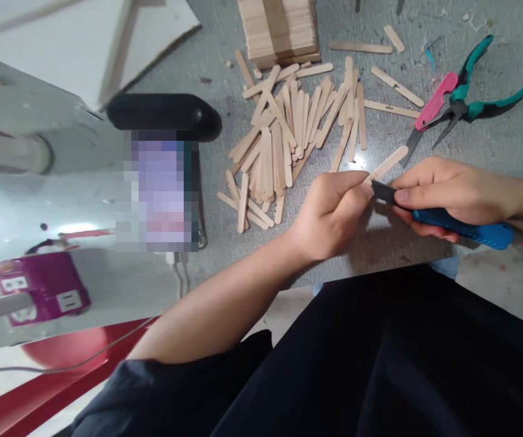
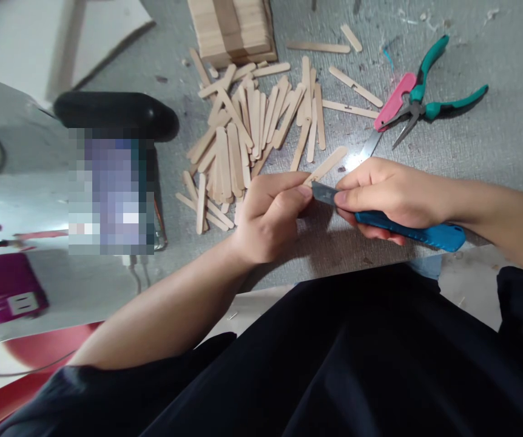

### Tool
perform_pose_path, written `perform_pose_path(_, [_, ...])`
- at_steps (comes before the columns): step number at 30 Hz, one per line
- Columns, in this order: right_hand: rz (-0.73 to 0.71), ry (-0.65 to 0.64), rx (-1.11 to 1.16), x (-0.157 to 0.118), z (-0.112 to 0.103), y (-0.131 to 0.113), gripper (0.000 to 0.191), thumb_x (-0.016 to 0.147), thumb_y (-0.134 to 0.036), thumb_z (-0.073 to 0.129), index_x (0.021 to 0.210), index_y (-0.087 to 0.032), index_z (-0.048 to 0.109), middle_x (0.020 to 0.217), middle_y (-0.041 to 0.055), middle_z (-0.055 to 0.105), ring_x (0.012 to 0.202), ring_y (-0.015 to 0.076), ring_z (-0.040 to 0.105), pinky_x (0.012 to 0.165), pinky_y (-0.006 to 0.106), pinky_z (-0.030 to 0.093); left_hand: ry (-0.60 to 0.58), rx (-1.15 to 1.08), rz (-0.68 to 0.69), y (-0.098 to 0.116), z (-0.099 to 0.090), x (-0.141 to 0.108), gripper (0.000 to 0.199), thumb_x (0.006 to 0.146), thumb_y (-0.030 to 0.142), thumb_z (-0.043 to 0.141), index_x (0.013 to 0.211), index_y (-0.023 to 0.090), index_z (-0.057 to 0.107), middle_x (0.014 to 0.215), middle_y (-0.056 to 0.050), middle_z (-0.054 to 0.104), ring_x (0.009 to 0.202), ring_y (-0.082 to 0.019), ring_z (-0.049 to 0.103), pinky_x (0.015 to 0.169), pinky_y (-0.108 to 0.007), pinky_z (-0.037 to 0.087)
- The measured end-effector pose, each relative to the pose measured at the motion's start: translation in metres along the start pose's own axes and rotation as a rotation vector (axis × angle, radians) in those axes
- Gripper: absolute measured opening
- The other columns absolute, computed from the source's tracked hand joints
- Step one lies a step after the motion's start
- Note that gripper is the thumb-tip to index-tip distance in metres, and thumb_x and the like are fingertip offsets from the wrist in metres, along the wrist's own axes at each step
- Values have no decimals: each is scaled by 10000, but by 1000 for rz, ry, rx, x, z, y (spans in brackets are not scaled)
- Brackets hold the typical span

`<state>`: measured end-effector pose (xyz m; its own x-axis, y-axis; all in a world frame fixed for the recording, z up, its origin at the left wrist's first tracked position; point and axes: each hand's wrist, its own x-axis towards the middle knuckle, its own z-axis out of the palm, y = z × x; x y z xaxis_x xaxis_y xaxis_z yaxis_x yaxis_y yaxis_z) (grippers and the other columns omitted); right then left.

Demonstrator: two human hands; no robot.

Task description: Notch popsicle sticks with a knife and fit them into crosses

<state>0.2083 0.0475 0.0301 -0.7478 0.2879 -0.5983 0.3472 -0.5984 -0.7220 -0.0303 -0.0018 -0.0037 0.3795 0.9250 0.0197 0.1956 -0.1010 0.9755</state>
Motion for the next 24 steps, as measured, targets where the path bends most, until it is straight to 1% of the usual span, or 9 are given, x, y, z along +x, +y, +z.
perform_pose_path(4, [-36,3,-18,0,0,-2,526,1092,-622,831,811,-212,658,577,-37,574,438,101,477,382,233,394,22,-34,2,-1,1,0,408,1068,237,532,694,275,371,598,59,341,561,-128,311,566,-337,346])
perform_pose_path(6, [-52,27,-40,-2,3,-4,549,1091,-653,825,806,-217,653,575,-36,570,439,105,473,387,244,379,39,-27,-6,-2,1,0,416,1072,232,531,689,274,372,598,57,348,554,-125,306,548,-333,335])
perform_pose_path(9, [-69,140,-145,-6,10,-7,542,1115,-631,807,801,-219,647,596,-35,580,472,107,499,434,251,396,66,8,-35,-2,3,0,420,1060,216,534,683,274,358,589,50,354,549,-125,322,525,-326,323])
perform_pose_path(11, [-84,223,-255,-9,14,-9,512,1146,-554,777,785,-220,634,614,-32,594,501,112,522,475,259,414,92,17,-44,0,4,0,417,1047,210,532,675,275,355,579,47,351,546,-124,334,515,-321,318])
perform_pose_path(14, [-134,294,-399,-11,17,-11,503,1181,-440,708,740,-229,590,604,-27,593,523,122,529,522,279,409,123,25,-61,2,5,-1,415,1032,205,527,660,275,357,569,44,347,542,-123,339,503,-317,301])
perform_pose_path(16, [-205,348,-405,-12,14,-12,489,1189,-435,691,752,-241,586,596,-33,595,522,128,537,529,289,409,126,23,-84,2,5,-1,413,1026,200,524,655,276,361,564,42,357,534,-122,332,489,-316,280])
perform_pose_path(18, [-274,398,-360,-13,12,-14,468,1183,-484,711,789,-253,607,596,-43,604,513,132,546,518,292,415,116,21,-93,2,4,-2,407,1025,195,518,655,277,367,564,40,368,531,-122,331,481,-316,270])
perform_pose_path(20, [-282,389,-342,-14,11,-15,483,1166,-521,744,788,-250,617,597,-43,610,512,126,544,504,285,415,105,30,-82,1,3,-2,404,1031,194,513,661,276,372,572,41,374,538,-122,336,490,-316,284])
perform_pose_path(24, [-126,251,-271,-13,15,-12,480,1186,-439,710,767,-226,615,594,-39,591,488,102,509,466,253,415,116,47,-65,0,3,-1,407,1041,200,500,672,281,347,584,46,360,550,-122,330,508,-324,292])
